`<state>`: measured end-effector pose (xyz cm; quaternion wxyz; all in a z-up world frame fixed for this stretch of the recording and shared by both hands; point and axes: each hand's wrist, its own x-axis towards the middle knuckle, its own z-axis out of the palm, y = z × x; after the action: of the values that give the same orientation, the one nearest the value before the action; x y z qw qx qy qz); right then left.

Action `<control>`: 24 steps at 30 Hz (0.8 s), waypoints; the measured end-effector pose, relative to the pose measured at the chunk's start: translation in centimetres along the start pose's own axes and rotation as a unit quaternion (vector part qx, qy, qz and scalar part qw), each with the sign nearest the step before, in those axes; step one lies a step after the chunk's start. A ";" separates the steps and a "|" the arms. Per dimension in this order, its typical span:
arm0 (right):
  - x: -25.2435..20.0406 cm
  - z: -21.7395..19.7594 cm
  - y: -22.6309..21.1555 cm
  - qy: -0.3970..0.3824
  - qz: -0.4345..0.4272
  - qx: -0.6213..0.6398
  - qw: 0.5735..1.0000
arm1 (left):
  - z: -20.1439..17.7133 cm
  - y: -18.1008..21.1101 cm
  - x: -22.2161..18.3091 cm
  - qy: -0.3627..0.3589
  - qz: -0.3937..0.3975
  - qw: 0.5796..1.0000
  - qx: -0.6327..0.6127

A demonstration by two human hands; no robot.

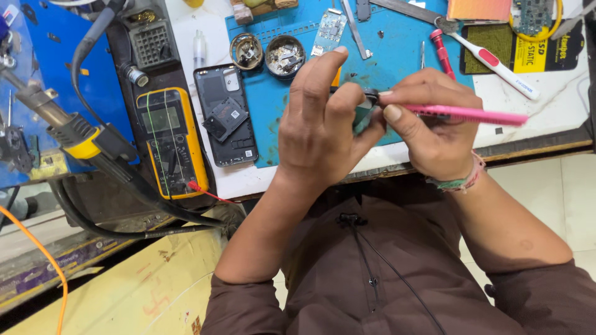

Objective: The person disassembles a smartphone using a pink plastic pry tool to separate the screen from the frame. They then use tweezers to remove small internal components and a cloth to wipe the device's interior surfaces.

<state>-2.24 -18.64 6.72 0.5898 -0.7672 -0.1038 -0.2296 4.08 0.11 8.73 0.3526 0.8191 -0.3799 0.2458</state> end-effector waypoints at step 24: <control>0.9 3.4 -2.0 0.023 0.019 -0.019 0.999 | -3.8 1.3 1.0 -0.059 -0.084 0.989 -0.109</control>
<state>-1.52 -14.91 8.13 0.5820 -0.7744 -0.0711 -0.2376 3.10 1.95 12.27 0.4358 0.8179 -0.3549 0.1235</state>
